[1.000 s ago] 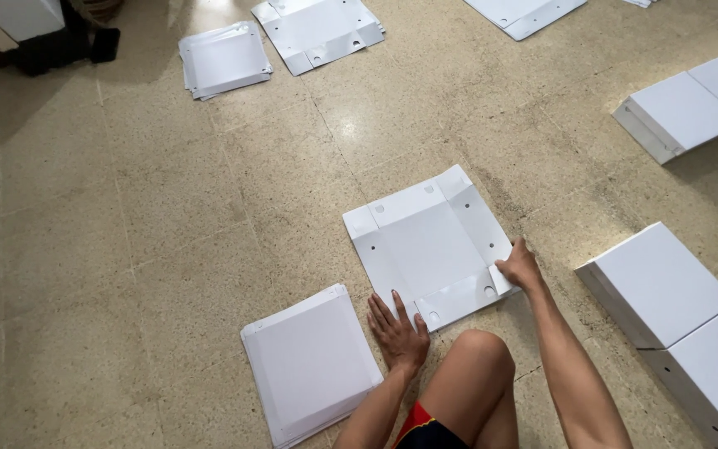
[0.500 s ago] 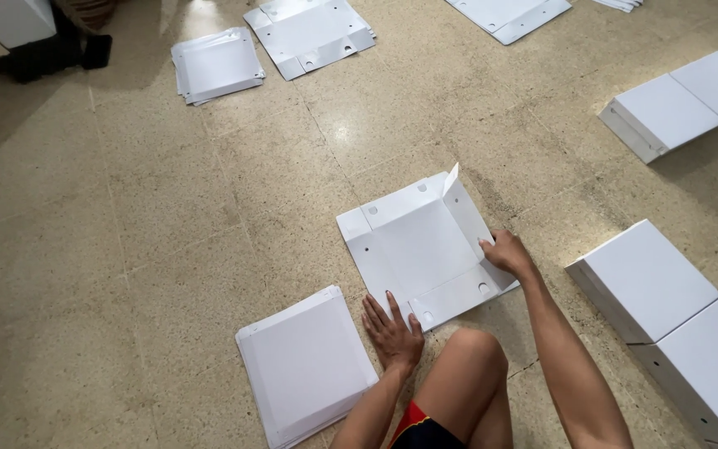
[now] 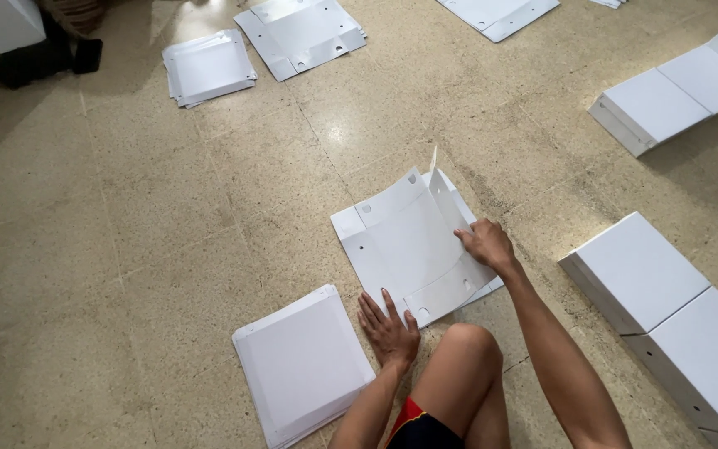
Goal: Assembling cardboard boxes by folding flat sheets along pre-scored lines.
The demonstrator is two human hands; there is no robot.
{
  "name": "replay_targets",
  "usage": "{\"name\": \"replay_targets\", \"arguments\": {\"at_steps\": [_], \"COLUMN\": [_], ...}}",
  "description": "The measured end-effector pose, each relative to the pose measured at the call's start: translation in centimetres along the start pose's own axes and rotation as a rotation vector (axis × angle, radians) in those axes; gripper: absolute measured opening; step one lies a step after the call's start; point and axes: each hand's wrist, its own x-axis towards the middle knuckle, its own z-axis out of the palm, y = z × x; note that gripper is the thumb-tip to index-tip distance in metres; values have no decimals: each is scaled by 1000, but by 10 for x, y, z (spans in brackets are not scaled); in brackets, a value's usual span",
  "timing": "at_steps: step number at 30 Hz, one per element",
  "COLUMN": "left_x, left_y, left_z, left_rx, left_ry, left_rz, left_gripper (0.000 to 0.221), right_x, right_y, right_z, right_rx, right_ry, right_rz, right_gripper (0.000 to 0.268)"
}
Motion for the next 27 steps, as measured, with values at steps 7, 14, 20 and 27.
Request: {"name": "replay_targets", "arguments": {"at_steps": [7,14,20,27], "left_x": [3,2,0,-2], "left_y": [-1,-2,-4,-5], "left_z": [-8,-10,-6,4], "left_rx": [-85,-58,-113,-155], "left_ry": [-198,-198,-240,-247], "left_rz": [-19,-4,1,-24], "left_gripper": [72,75,78,85], "right_x": [-38,-87,-124,-164], "right_y": [-25,-61,-80,-74], "right_z": [-27,-53,-74,-98], "right_rx": [134,121,197,296], "right_ry": [-31,-112,-125,-73], "right_rz": [-12,-112,-174,-230], "right_gripper": [49,40,42,42]}}
